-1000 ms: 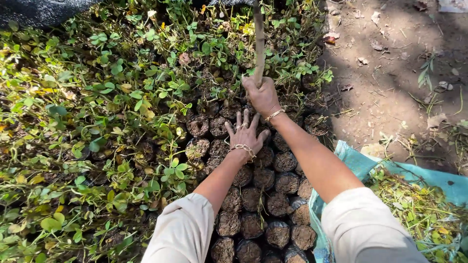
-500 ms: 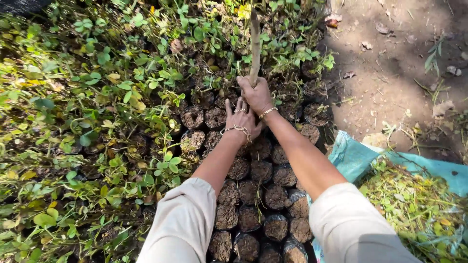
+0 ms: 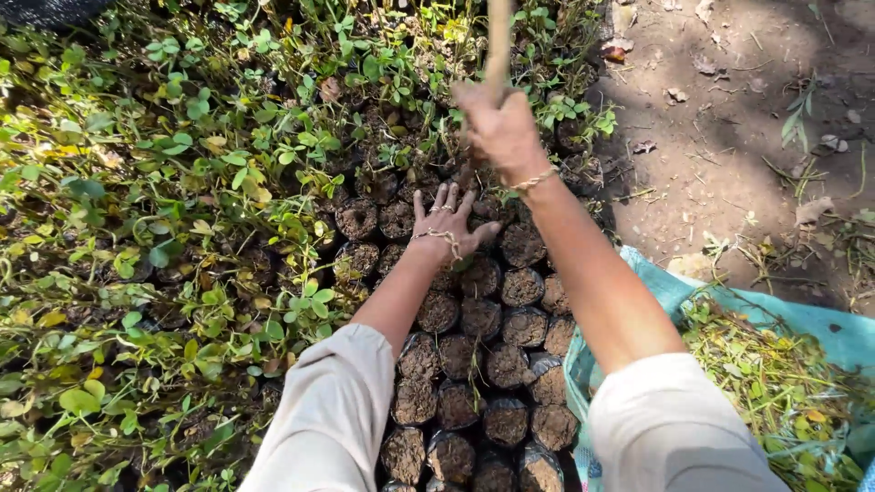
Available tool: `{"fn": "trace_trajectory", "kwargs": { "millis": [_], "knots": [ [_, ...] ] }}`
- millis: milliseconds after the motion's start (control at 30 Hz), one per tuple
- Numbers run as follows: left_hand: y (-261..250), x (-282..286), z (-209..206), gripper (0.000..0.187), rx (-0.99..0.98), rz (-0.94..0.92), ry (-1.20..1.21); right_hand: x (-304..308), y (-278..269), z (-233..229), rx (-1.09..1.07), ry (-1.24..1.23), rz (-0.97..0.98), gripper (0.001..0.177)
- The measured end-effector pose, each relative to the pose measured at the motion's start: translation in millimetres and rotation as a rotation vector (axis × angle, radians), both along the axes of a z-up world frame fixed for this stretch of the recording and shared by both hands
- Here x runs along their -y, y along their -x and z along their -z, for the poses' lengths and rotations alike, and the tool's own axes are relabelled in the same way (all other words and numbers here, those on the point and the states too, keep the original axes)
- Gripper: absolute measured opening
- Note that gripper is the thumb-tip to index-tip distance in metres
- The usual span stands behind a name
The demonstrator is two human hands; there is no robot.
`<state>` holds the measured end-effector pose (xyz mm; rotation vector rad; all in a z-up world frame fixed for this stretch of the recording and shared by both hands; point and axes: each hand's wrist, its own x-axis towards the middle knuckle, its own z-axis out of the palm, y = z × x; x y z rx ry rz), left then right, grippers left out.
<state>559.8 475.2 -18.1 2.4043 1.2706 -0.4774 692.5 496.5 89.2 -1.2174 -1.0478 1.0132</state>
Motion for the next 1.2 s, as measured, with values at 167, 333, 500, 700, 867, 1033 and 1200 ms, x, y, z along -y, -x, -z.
{"fn": "trace_trajectory", "kwargs": {
  "millis": [167,333,500,700,867,1033,1200],
  "knots": [
    [29.6,-0.8,-19.0,0.089,0.002,0.043,-0.016,60.3,-31.4,-32.8,-0.518,-0.040,-0.243,0.034],
    [83.1,-44.7,15.3,0.034,0.118,0.054,-0.244,117.7,-57.4,-19.7,-0.486,0.113,-0.541,0.031],
    [90.4,39.1,-74.1,0.058,0.452,-0.743,0.280,116.2,-7.4,-44.7,-0.554,-0.073,-0.234,0.020],
    [113.0,87.7,24.8,0.085,-0.016,-0.373,-0.051,57.1,74.8,-18.7,-0.765,-0.182,-0.183,0.030],
    [115.3,82.3,16.9,0.086,-0.221,-0.298,-0.165,28.0,140.3,1.0,-0.749,-0.121,-0.275,0.037],
    [109.7,86.0,6.7,0.095,-0.303,-0.429,0.032,10.1,172.2,42.3,-0.561,-0.181,-0.252,0.040],
    [110.7,79.6,10.2,0.095,-0.306,-0.451,0.046,-0.2,173.4,49.1,-0.518,-0.181,-0.263,0.042]
  ]
}}
